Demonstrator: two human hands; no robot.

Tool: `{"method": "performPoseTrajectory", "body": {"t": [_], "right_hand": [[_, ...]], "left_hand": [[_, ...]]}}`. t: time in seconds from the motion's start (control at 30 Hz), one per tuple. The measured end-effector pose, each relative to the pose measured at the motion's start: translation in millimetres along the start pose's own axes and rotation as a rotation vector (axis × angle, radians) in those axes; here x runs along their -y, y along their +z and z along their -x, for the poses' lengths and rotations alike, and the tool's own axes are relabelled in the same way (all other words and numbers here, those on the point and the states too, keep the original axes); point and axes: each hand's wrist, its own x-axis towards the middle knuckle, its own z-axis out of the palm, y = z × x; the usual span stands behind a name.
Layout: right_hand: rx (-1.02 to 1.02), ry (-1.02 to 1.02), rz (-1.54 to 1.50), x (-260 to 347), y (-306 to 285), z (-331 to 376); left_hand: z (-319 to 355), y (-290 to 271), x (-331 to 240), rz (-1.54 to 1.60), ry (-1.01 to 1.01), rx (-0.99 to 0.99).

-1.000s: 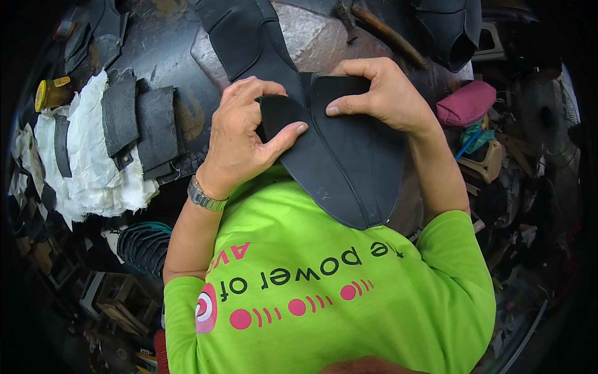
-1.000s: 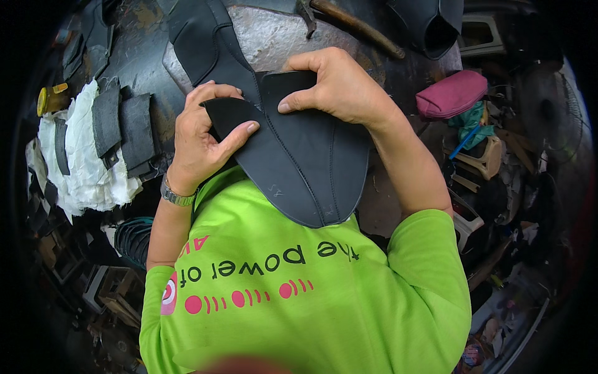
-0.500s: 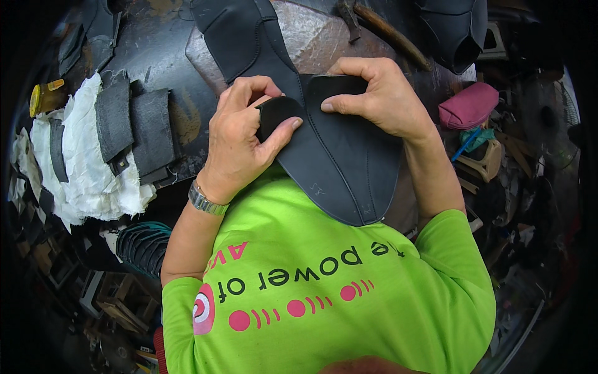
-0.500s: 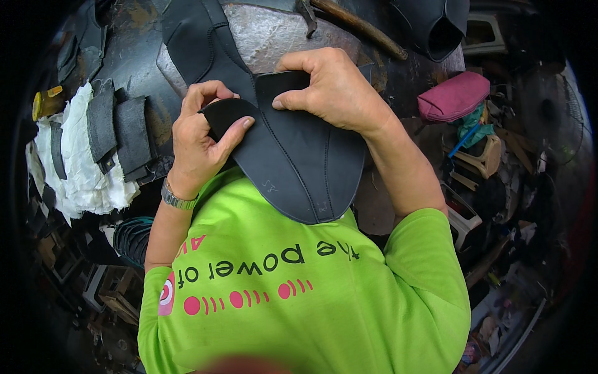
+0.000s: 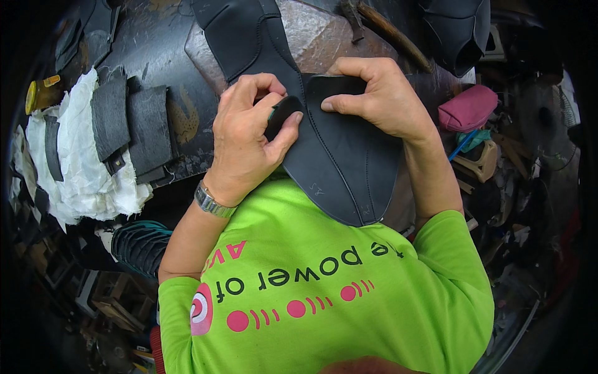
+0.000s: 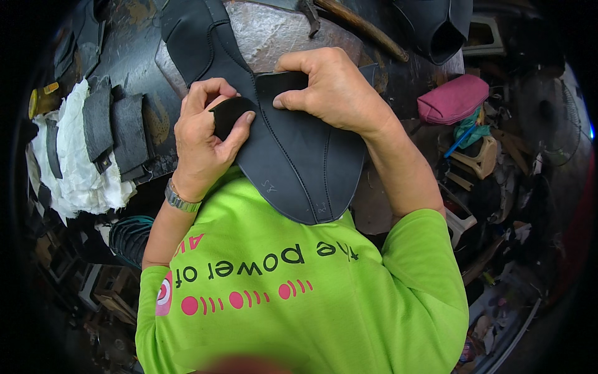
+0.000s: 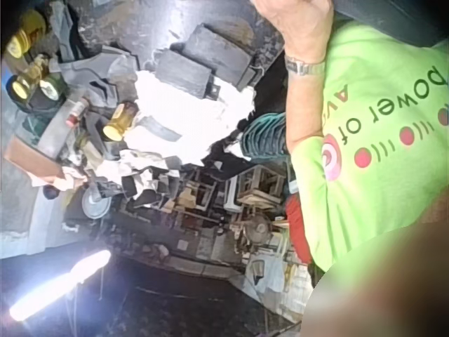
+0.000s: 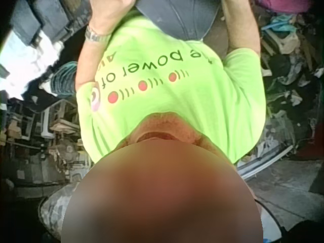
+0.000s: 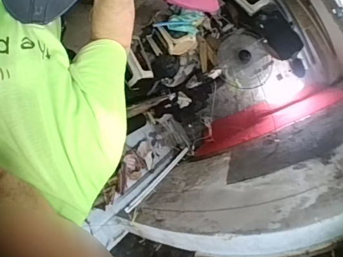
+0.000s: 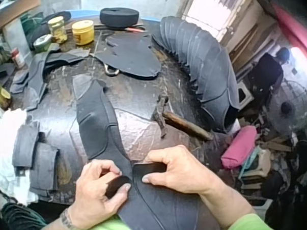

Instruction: The person assembles a black shoe-like object by hand, repeatedly aligning and pressing together multiple black rubber or foam pieces. They use a hammer to tap and secure the joined sections, then inspect the assembled shape by turning it over and checking the interior.

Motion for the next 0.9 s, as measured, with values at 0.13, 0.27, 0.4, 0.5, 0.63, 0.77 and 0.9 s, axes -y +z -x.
{"method": "performPoseTrajectory", "body": {"t": [0.13,0.27,0.4,0.5,0.63,0.77,0.9], "right_hand": [[0.035,-0.023,0.089,2,-1,-3],[0.07,-0.116,0.38,6,-6,-7],[0.1,-0.176,0.432,7,-8,-11],[0.123,-0.222,0.394,6,-9,-14],[0.175,-0.249,0.384,3,-12,-18],[0.246,-0.233,0.402,4,-16,-24],[0.314,-0.224,0.397,7,-21,-29]], "left_hand": [[-3,0,-2,-0.063,0.03,0.012],[-4,-2,-2,-0.077,0.045,0.046],[-4,-2,-1,-0.08,0.077,0.037],[-5,-1,-1,-0.09,0.105,0.015],[-5,-1,0,-0.085,0.117,0.015],[-5,-1,1,-0.084,0.131,0.018],[-6,-1,2,-0.071,0.138,0.015]]}}
